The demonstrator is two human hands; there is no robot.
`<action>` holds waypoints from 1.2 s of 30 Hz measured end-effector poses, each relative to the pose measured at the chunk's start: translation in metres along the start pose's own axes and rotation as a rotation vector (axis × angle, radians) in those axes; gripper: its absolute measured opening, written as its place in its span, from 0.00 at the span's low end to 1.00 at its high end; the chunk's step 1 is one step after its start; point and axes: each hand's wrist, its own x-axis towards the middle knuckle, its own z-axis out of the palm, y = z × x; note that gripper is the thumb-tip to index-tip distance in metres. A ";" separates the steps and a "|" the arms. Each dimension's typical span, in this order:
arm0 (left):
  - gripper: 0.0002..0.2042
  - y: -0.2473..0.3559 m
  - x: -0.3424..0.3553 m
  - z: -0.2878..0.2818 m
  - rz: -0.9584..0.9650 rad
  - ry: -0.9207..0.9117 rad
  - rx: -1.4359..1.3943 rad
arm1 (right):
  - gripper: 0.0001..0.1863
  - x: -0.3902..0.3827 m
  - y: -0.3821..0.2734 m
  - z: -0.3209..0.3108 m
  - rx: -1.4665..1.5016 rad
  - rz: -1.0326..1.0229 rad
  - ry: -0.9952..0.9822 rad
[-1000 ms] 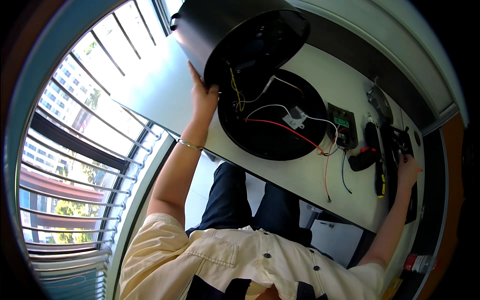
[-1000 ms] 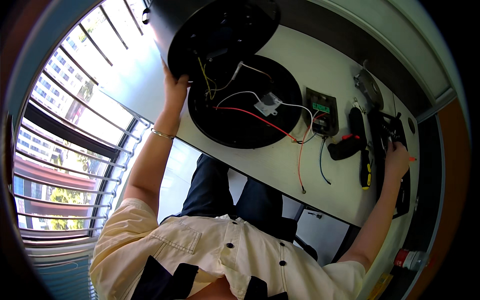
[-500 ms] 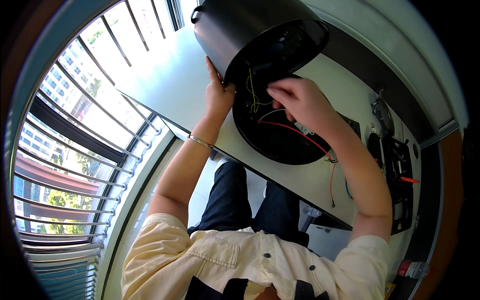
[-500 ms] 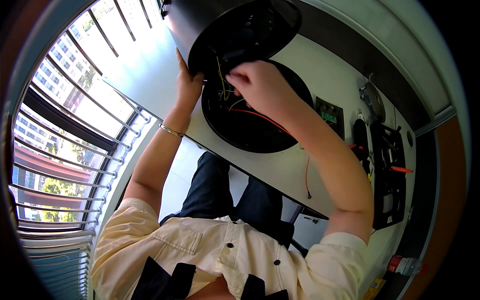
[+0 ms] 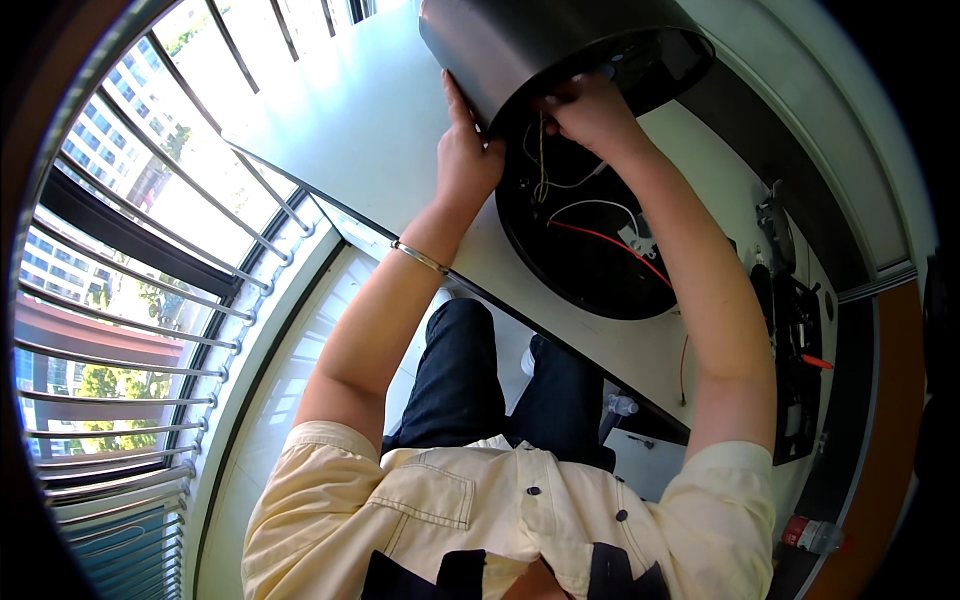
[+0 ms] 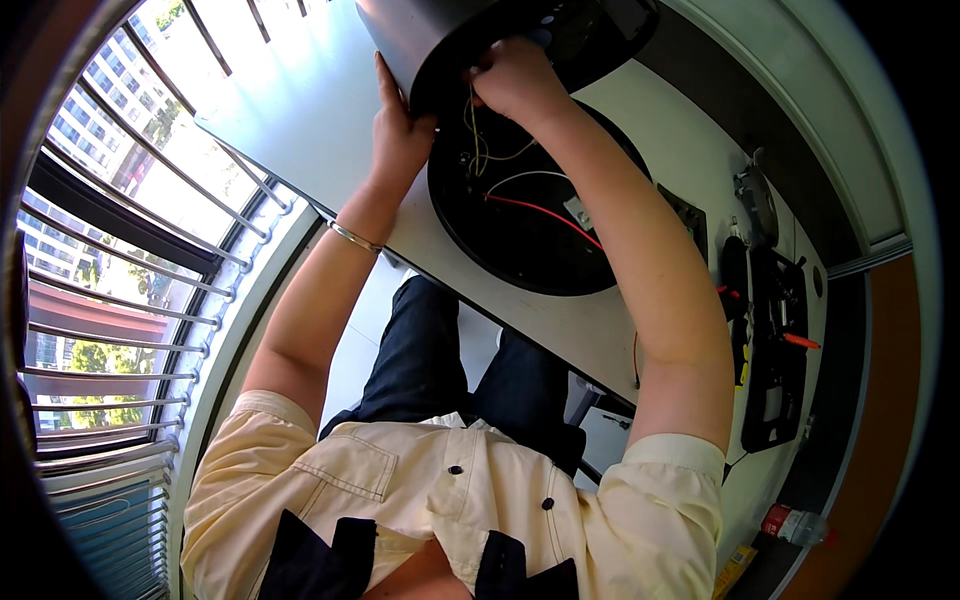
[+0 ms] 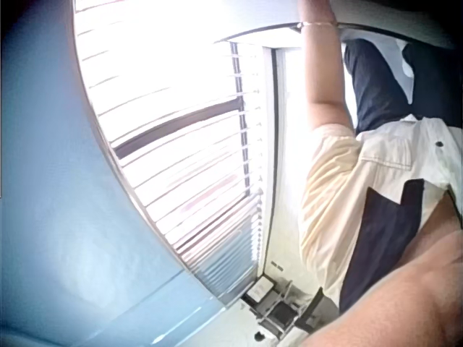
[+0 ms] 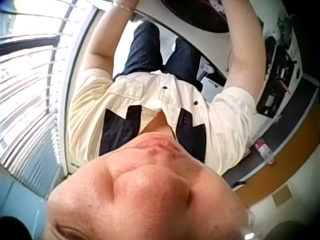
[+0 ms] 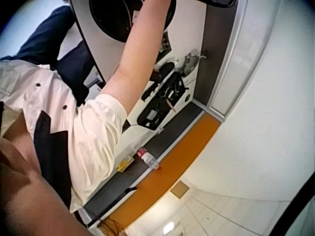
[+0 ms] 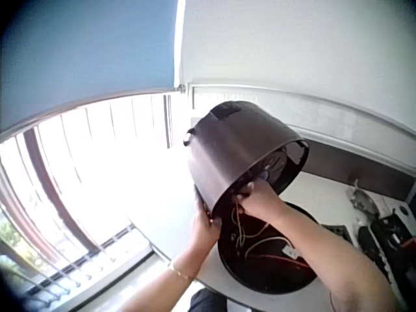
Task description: The person works on the internal wiring of a disassembled black electronic device, likely a lamp, using a screwdriver to tighten connections and a multimeter to test the circuit. They manipulate several colored wires and components on a white desk.
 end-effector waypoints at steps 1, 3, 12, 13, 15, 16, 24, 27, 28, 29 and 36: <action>0.47 -0.001 0.000 0.002 -0.001 0.003 -0.004 | 0.10 0.003 0.005 0.003 -0.137 -0.097 0.053; 0.47 -0.002 0.001 0.003 0.006 0.009 -0.003 | 0.10 0.000 0.010 0.010 -0.384 -0.287 0.226; 0.48 0.001 0.002 0.000 -0.023 -0.022 0.000 | 0.08 -0.018 0.002 0.013 -0.659 -0.402 0.312; 0.47 0.000 0.002 -0.001 -0.020 -0.021 0.005 | 0.07 -0.025 0.001 0.010 -0.609 -0.420 0.356; 0.47 0.000 0.000 0.000 -0.016 -0.020 0.021 | 0.07 -0.039 -0.002 0.005 -0.525 -0.445 0.275; 0.47 0.001 0.000 -0.001 -0.011 -0.022 0.035 | 0.07 -0.047 -0.003 0.001 -0.487 -0.451 0.155; 0.46 0.008 0.001 -0.003 -0.040 -0.041 0.042 | 0.06 -0.064 0.012 0.010 -0.347 -0.310 -0.318; 0.46 0.010 0.001 -0.005 -0.060 -0.052 0.040 | 0.07 -0.062 0.012 0.009 -0.344 -0.317 -0.334; 0.46 0.009 0.001 -0.005 -0.063 -0.054 0.038 | 0.07 -0.061 0.011 0.010 -0.340 -0.316 -0.343; 0.46 0.009 0.001 -0.005 -0.065 -0.056 0.033 | 0.07 -0.061 0.011 0.010 -0.339 -0.313 -0.352; 0.46 0.008 0.001 -0.005 -0.051 -0.063 0.066 | 0.06 -0.064 0.022 0.011 -0.332 -0.324 -0.282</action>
